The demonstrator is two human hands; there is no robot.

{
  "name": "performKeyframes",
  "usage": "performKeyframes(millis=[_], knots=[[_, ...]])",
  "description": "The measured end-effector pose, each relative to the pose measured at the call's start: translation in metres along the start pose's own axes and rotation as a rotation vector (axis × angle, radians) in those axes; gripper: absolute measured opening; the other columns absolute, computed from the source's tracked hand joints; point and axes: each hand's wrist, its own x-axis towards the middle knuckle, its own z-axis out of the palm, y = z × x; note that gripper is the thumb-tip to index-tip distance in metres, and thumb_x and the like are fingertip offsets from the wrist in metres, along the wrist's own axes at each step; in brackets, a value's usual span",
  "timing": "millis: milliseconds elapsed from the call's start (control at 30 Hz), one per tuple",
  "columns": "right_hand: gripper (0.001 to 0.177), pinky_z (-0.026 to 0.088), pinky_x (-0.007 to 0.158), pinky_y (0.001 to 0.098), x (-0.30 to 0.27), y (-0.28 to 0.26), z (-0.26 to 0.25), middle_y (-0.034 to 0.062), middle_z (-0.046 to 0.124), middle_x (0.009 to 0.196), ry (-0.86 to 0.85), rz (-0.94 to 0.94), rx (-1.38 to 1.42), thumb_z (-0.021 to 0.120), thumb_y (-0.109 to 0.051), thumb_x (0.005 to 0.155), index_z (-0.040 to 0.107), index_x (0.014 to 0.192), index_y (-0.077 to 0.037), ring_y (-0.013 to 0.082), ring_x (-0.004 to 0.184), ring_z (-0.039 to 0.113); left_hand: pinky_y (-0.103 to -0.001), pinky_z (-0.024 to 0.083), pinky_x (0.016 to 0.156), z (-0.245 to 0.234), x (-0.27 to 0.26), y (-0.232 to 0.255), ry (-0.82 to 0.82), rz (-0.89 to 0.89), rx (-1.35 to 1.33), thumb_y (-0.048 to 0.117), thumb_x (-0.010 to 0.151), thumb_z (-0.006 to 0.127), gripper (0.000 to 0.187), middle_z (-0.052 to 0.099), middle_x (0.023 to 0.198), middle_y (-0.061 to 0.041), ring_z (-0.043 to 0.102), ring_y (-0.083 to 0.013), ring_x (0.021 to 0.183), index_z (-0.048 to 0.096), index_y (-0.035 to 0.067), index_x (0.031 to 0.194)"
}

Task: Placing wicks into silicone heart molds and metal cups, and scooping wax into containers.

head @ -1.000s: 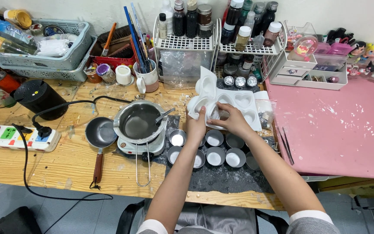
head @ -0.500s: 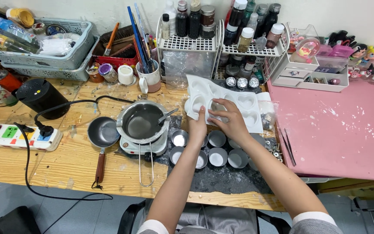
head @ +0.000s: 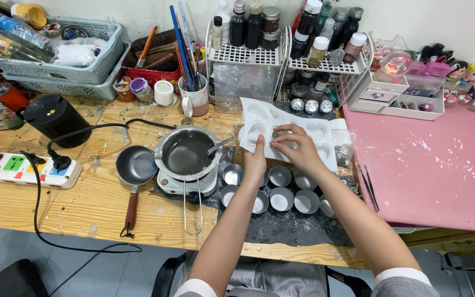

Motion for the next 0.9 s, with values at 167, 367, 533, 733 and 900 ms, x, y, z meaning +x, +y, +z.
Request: performKeyframes(millis=[167,367,533,733,900], knots=[[0.011,0.045,0.108,0.0407,0.005,-0.001,-0.002,0.0058,0.069,0.126,-0.044,0.019,0.022,0.083,-0.017,0.083,0.081,0.093,-0.013,0.0257,0.124,0.061,-0.036,0.049,0.096,-0.001,-0.001,0.001,-0.005,0.016,-0.015,0.029,0.103,0.056,0.047,0.065,0.129,-0.014,0.063,-0.0239,0.118,0.05,0.001,0.14],[0.019,0.046,0.106,0.0413,0.005,-0.009,-0.002,0.0044,0.07,0.124,-0.047,-0.04,-0.072,0.085,-0.018,0.078,0.082,0.096,-0.015,0.0266,0.122,0.061,-0.035,0.049,0.095,-0.003,0.008,-0.016,0.001,-0.007,-0.061,0.031,0.105,0.053,0.046,0.065,0.128,-0.015,0.062,-0.0223,0.114,0.053,-0.001,0.138],[0.018,0.045,0.105,0.0432,0.002,-0.015,0.0,0.0054,0.068,0.124,-0.042,-0.124,-0.17,0.086,-0.017,0.077,0.082,0.095,-0.015,0.0299,0.122,0.057,-0.034,0.049,0.096,-0.005,0.012,-0.031,-0.017,-0.035,-0.142,0.033,0.107,0.05,0.048,0.065,0.129,-0.015,0.062,-0.0215,0.114,0.054,-0.002,0.139],[0.011,0.044,0.105,0.0411,0.001,0.002,0.0,0.0041,0.068,0.125,-0.04,-0.06,-0.054,0.083,-0.016,0.08,0.082,0.091,-0.016,0.0275,0.122,0.056,-0.035,0.048,0.096,-0.005,0.006,-0.018,-0.005,-0.079,-0.089,0.034,0.106,0.049,0.048,0.065,0.13,-0.015,0.062,-0.0219,0.115,0.053,-0.001,0.139],[0.012,0.044,0.108,0.041,-0.002,0.02,0.004,0.0035,0.068,0.126,-0.034,-0.056,-0.007,0.082,-0.016,0.085,0.077,0.096,-0.013,0.0269,0.124,0.057,-0.036,0.047,0.097,-0.004,0.008,-0.02,0.003,-0.065,-0.072,0.034,0.106,0.049,0.049,0.065,0.132,-0.016,0.061,-0.0239,0.117,0.053,-0.002,0.139]])
